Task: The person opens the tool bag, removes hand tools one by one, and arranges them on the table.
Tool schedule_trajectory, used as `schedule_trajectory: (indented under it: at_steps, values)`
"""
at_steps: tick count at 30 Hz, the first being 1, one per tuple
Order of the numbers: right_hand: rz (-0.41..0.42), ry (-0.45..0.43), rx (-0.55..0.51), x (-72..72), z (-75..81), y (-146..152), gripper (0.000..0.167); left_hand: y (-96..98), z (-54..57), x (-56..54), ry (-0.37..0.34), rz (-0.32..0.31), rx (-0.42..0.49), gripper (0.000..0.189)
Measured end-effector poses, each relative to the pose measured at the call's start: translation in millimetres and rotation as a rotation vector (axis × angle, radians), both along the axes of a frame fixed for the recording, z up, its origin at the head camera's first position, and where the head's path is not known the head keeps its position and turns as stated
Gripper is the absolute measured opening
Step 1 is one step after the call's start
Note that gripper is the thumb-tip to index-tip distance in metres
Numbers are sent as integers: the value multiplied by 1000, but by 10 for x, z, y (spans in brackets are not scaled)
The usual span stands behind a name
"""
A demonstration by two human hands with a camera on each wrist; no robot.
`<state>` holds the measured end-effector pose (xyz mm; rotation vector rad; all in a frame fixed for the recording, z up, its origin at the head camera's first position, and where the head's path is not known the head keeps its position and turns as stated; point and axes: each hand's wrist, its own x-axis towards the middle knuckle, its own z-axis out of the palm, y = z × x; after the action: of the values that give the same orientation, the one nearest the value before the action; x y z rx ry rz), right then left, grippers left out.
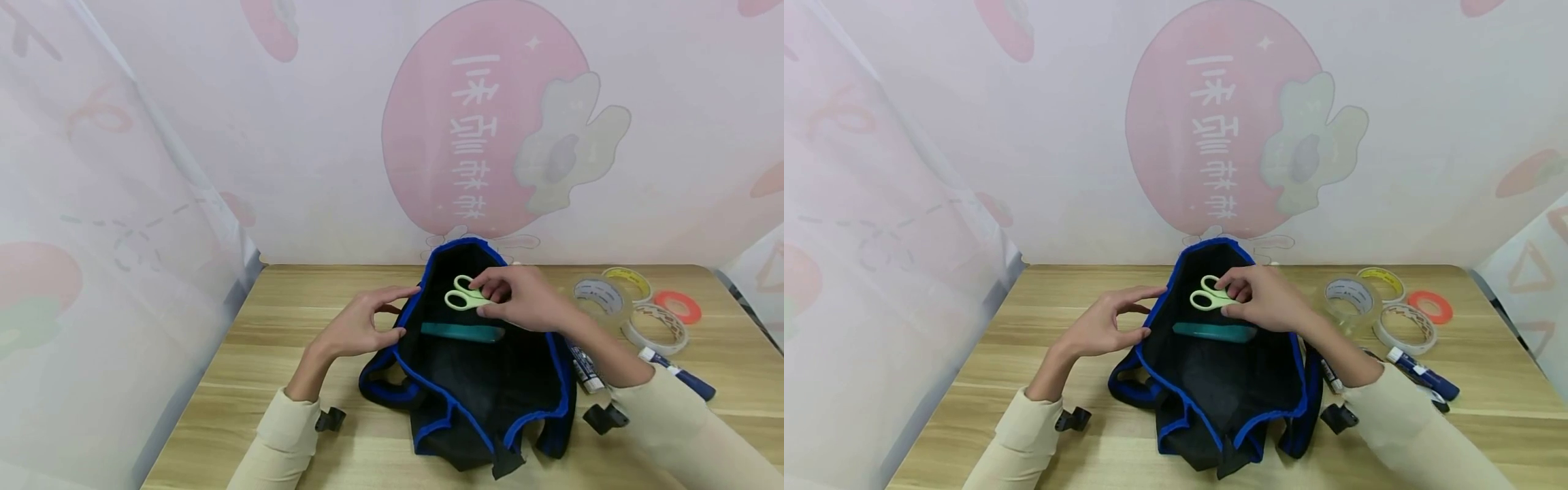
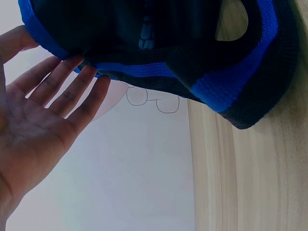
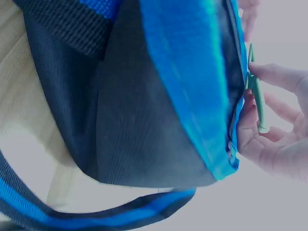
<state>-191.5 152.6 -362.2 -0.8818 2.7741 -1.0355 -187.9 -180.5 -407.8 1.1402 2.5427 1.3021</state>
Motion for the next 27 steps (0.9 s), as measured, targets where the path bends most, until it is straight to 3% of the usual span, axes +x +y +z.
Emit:
schedule_trajectory:
  at_steps: [11, 27]
  values:
    - [-114, 42, -34, 158, 63, 496, 32, -19, 2, -10, 3, 3, -9, 70]
    - [-226, 54, -12, 289, -175, 1248, 35, -20, 7, -7, 1, 8, -10, 70]
